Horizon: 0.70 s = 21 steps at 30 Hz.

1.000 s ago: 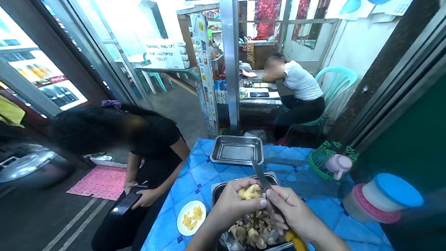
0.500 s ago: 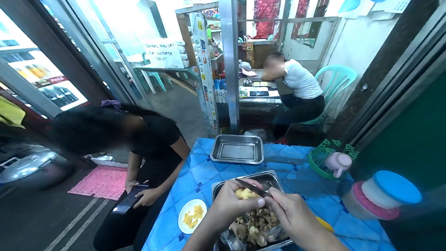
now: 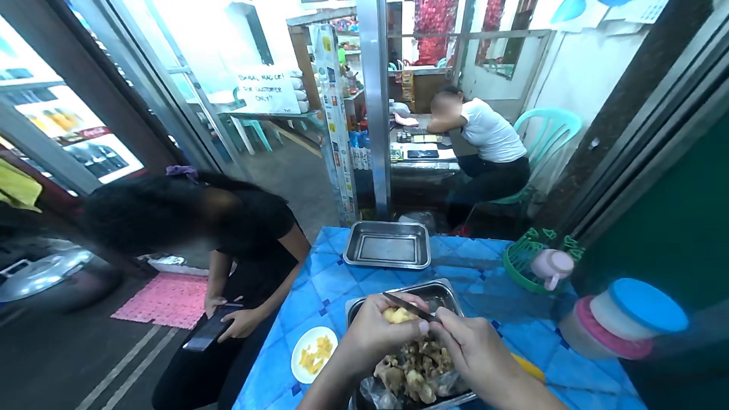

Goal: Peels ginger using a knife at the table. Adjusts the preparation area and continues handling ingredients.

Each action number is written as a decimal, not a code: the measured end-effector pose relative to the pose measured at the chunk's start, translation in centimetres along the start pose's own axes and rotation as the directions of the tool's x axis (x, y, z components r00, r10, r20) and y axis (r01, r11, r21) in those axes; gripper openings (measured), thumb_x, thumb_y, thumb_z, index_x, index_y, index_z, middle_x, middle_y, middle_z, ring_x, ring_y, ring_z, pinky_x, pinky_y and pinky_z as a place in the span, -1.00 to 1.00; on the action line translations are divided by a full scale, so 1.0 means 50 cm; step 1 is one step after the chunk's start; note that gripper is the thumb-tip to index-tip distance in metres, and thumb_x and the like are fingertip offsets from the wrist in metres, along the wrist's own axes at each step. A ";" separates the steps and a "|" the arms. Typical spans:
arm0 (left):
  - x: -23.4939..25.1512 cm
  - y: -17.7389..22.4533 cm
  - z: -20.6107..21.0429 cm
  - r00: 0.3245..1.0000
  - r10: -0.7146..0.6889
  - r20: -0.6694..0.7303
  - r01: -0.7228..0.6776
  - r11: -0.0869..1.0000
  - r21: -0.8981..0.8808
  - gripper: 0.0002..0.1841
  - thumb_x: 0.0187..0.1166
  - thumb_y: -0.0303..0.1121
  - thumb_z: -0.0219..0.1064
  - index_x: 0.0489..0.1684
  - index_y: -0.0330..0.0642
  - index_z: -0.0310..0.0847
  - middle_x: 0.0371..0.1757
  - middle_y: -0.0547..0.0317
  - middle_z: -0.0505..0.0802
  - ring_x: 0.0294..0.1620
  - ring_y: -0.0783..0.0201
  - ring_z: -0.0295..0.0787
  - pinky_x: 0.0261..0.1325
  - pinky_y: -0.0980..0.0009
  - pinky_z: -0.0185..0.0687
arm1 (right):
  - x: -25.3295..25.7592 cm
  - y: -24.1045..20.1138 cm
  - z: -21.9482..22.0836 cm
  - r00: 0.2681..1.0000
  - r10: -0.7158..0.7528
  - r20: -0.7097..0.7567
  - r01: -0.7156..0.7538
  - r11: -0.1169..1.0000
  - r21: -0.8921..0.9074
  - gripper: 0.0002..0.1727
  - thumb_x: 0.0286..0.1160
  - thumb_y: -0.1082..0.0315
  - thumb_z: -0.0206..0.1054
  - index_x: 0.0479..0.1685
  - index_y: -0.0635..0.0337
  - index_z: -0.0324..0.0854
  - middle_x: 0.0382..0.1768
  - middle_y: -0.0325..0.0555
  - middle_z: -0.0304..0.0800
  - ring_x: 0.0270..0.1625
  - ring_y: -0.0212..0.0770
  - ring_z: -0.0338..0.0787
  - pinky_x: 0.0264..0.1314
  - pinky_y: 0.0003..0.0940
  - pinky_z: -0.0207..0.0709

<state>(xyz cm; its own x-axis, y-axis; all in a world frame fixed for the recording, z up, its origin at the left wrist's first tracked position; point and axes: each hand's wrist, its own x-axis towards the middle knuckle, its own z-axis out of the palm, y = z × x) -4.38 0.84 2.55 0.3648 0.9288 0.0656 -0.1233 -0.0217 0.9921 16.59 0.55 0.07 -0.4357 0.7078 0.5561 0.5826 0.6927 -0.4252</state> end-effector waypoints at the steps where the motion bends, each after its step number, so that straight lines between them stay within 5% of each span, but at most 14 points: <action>1: 0.004 -0.005 0.000 1.000 0.012 -0.028 -0.012 1.000 0.007 -0.72 0.34 -0.30 0.56 -0.02 -0.14 0.83 -0.28 0.34 0.85 -0.62 0.60 0.48 -0.62 0.65 0.35 | 0.006 -0.001 0.005 0.999 -0.011 -0.031 0.009 0.997 -0.078 -0.57 0.82 0.09 0.01 -0.37 0.14 0.58 -0.76 -0.18 0.48 -0.71 -0.20 0.60 -0.69 -0.26 0.49; 5: 0.019 -0.020 0.012 0.982 -0.008 -0.187 0.005 1.000 -0.015 -0.70 0.35 -0.31 0.53 0.02 -0.19 0.79 -0.24 0.22 0.89 -0.67 0.58 0.45 -0.68 0.63 0.25 | 0.025 -0.008 0.033 0.989 -0.015 -0.145 -0.033 0.947 -0.319 -0.72 0.64 0.26 0.19 -0.43 0.16 0.65 -0.71 -0.16 0.60 -0.67 -0.15 0.73 -0.67 -0.23 0.61; 12: 0.034 -0.054 0.035 0.928 -0.017 -0.373 -0.019 0.995 -0.093 -0.68 0.43 -0.33 0.48 0.11 -0.26 0.75 -0.35 0.21 0.78 -0.73 0.53 0.34 -0.71 0.60 0.21 | 0.042 -0.004 0.084 0.971 -0.006 -0.240 -0.103 0.892 -0.440 -0.95 0.32 0.47 0.36 -0.39 0.20 0.73 -0.60 -0.09 0.72 -0.57 -0.10 0.81 -0.59 -0.24 0.68; 16: 0.026 -0.077 0.046 0.892 -0.087 -0.443 0.019 0.988 -0.155 -0.64 0.43 -0.32 0.51 0.14 -0.27 0.71 -0.37 0.17 0.75 -0.71 0.49 0.34 -0.70 0.58 0.22 | 0.022 -0.013 0.111 0.971 0.093 -0.221 -0.176 0.902 -0.393 -0.80 0.19 0.58 0.38 -0.21 0.26 0.79 -0.47 0.01 0.79 -0.47 -0.01 0.86 -0.45 -0.16 0.75; 18: 0.017 -0.088 0.048 0.882 -0.092 -0.462 0.023 0.988 -0.152 -0.60 0.38 -0.33 0.54 0.16 -0.30 0.69 -0.37 0.14 0.76 -0.71 0.47 0.36 -0.70 0.57 0.23 | 0.014 -0.036 0.105 0.950 0.302 -0.082 -0.313 0.908 -0.279 -0.78 0.38 0.57 0.30 -0.05 0.30 0.76 -0.34 0.08 0.83 -0.32 0.06 0.91 -0.29 -0.07 0.80; 20: 0.010 -0.099 0.046 0.889 -0.092 -0.448 0.030 0.989 -0.143 -0.56 0.38 -0.30 0.56 0.20 -0.28 0.69 -0.30 0.10 0.81 -0.70 0.47 0.39 -0.70 0.56 0.23 | 0.025 -0.057 0.074 0.793 0.559 0.242 -0.552 0.828 -0.102 -0.68 0.78 0.43 0.02 0.31 0.31 0.57 -0.04 0.17 0.83 0.03 0.14 0.88 0.14 0.05 0.71; 21: 0.009 -0.103 0.044 0.896 -0.081 -0.438 0.025 0.991 -0.132 -0.55 0.37 -0.28 0.57 0.21 -0.28 0.70 -0.29 0.10 0.82 -0.70 0.47 0.40 -0.70 0.57 0.25 | 0.027 -0.055 0.067 0.738 0.589 0.330 -0.627 0.779 0.010 -0.63 0.86 0.33 -0.07 0.39 0.31 0.49 -0.05 0.19 0.81 0.04 0.13 0.85 0.19 0.07 0.67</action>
<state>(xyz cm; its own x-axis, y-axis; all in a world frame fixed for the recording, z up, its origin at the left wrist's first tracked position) -1.53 0.55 -2.29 -0.0673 0.9954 -0.0678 -0.2345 0.0503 0.9708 12.10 0.08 -0.38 -0.2050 0.9758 -0.0763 0.7200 0.0976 -0.6870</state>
